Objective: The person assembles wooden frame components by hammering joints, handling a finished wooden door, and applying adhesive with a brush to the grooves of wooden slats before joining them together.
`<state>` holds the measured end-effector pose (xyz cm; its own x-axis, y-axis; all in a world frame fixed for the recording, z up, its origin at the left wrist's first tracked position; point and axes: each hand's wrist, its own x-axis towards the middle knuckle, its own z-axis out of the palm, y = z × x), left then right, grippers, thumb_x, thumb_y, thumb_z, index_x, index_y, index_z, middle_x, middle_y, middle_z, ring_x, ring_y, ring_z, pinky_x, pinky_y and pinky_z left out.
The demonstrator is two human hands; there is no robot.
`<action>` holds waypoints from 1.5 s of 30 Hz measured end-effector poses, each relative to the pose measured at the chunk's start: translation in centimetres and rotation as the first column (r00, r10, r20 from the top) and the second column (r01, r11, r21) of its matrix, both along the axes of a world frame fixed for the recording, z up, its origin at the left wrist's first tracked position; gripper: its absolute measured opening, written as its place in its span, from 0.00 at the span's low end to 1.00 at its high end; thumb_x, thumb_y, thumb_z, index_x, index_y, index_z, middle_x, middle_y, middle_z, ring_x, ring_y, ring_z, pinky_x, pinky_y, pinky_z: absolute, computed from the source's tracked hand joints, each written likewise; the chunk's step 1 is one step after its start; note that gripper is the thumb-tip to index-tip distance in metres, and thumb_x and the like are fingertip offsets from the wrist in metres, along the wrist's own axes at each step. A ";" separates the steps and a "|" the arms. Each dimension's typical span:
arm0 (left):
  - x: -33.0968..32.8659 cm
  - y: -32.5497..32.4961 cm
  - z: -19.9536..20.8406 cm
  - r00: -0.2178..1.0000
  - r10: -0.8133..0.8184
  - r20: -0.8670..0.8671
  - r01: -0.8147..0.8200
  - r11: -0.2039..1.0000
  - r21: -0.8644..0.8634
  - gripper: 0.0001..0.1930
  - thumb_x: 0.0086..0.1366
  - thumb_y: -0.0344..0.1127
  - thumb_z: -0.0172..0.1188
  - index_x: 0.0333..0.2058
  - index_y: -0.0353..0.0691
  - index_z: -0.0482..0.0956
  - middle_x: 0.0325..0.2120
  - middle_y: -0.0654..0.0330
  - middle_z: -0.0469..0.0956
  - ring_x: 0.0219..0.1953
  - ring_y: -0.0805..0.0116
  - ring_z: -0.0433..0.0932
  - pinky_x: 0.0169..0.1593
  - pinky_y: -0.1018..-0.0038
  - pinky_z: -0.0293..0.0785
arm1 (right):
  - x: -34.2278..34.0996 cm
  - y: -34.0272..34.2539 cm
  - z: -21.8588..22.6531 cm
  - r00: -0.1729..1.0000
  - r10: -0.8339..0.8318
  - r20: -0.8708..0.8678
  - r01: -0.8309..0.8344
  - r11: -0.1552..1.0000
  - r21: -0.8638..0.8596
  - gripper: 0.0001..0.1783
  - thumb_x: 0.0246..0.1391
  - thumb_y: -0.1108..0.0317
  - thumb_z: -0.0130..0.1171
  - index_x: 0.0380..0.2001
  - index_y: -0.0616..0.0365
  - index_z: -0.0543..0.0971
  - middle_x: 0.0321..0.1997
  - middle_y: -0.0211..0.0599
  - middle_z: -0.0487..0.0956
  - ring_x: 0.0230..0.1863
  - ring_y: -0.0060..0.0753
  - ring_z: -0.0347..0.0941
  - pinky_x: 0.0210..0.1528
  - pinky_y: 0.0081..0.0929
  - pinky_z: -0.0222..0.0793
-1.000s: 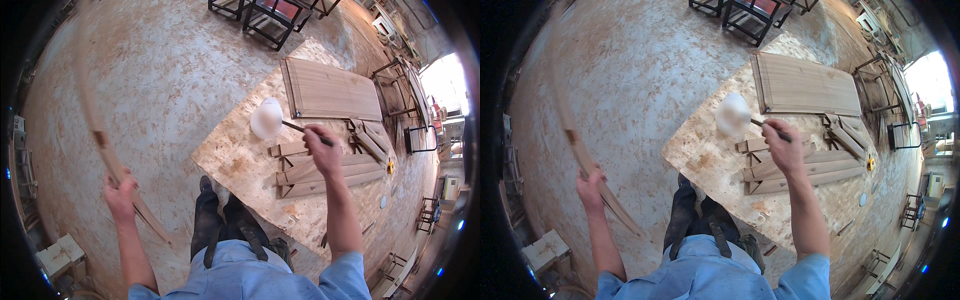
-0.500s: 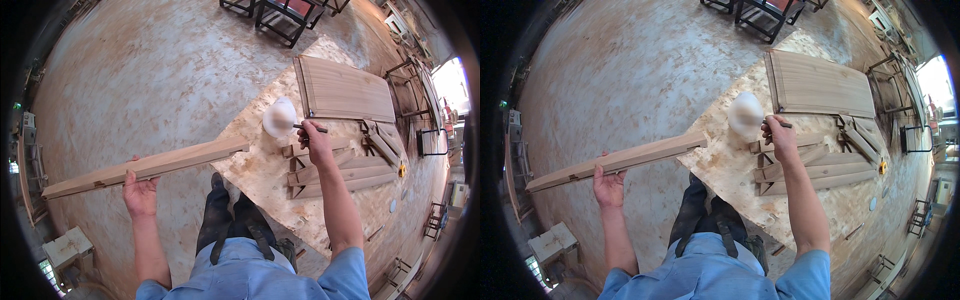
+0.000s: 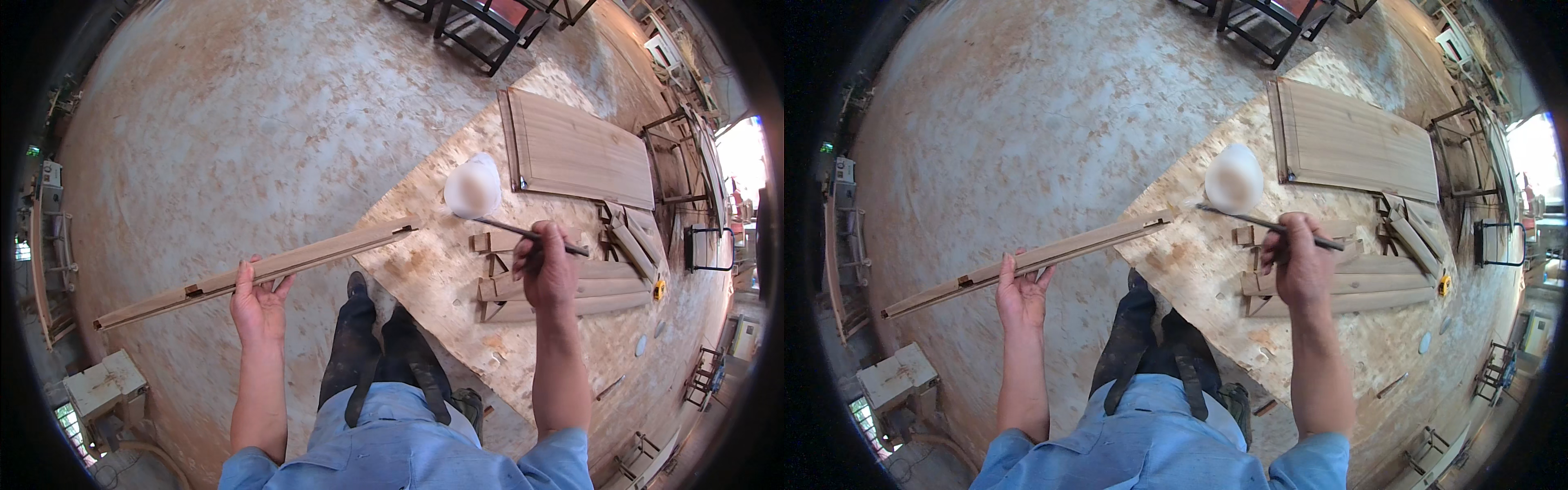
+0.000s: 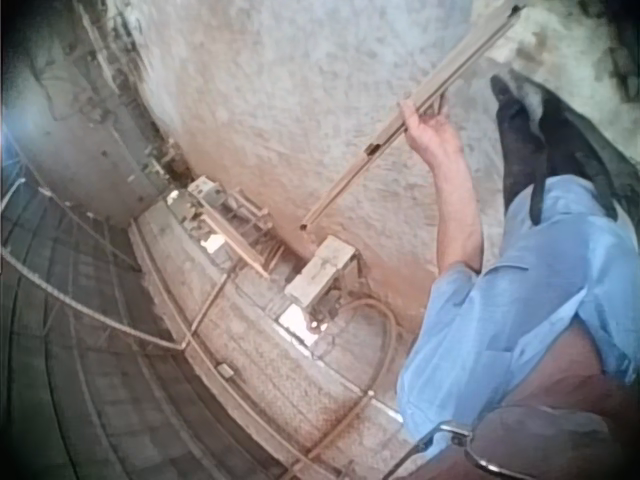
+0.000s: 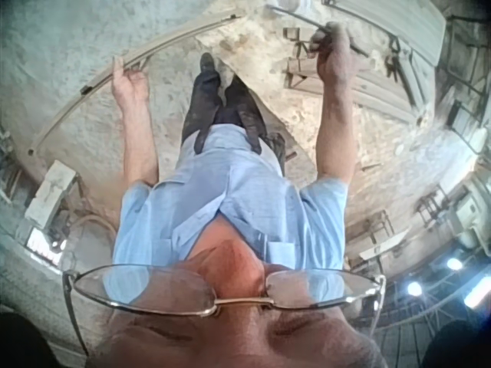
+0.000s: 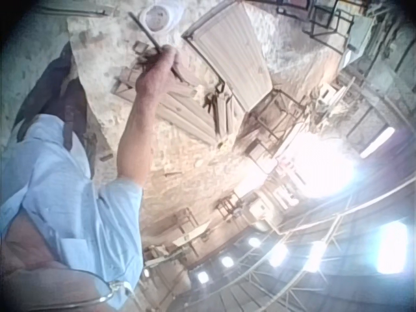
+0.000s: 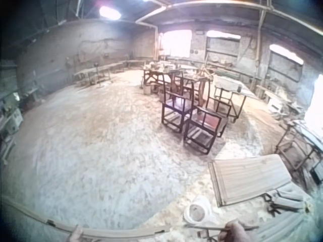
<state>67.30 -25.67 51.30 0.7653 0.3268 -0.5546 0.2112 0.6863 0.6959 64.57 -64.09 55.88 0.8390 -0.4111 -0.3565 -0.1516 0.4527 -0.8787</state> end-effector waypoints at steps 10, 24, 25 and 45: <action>-0.7 -0.8 -0.1 1.000 0.011 -0.029 -0.010 1.000 0.022 0.15 0.65 0.41 0.56 0.44 0.38 0.70 0.44 0.59 0.69 0.49 0.59 0.71 0.50 0.49 0.73 | 0.1 3.9 -1.5 0.972 0.155 -0.179 -0.171 0.982 -0.076 0.10 0.59 0.66 0.54 0.31 0.63 0.74 0.21 0.37 0.77 0.18 0.24 0.72 0.17 0.21 0.68; -1.8 -0.9 0.0 0.999 -0.027 0.045 0.024 0.998 0.056 0.15 0.64 0.39 0.56 0.45 0.37 0.70 0.45 0.58 0.70 0.50 0.61 0.72 0.48 0.54 0.76 | -1.6 8.0 -2.6 0.951 0.290 -0.102 -0.307 0.881 -0.361 0.09 0.58 0.70 0.56 0.34 0.67 0.79 0.25 0.35 0.79 0.26 0.20 0.74 0.26 0.18 0.72; -2.0 -0.8 0.1 0.997 -0.037 0.062 0.034 0.998 0.057 0.15 0.64 0.39 0.56 0.46 0.37 0.70 0.46 0.58 0.70 0.50 0.61 0.71 0.47 0.56 0.77 | -1.5 7.8 -2.4 0.947 0.291 -0.139 -0.322 0.861 -0.394 0.09 0.57 0.70 0.56 0.34 0.66 0.79 0.25 0.35 0.79 0.26 0.20 0.74 0.26 0.18 0.72; -1.0 -1.6 0.7 0.991 -0.033 0.133 0.015 0.991 0.133 0.21 0.62 0.39 0.55 0.50 0.33 0.68 0.48 0.52 0.71 0.51 0.61 0.73 0.47 0.62 0.78 | -0.8 8.9 -1.6 0.954 0.299 -0.013 -0.230 0.706 -0.670 0.04 0.53 0.75 0.57 0.28 0.66 0.79 0.21 0.38 0.77 0.24 0.29 0.74 0.28 0.23 0.68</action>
<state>66.27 -27.24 52.01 0.8386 0.3705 -0.3993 0.1249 0.5827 0.8030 63.76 -55.18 54.25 0.9633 -0.2685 -0.0005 -0.0813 -0.2898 -0.9536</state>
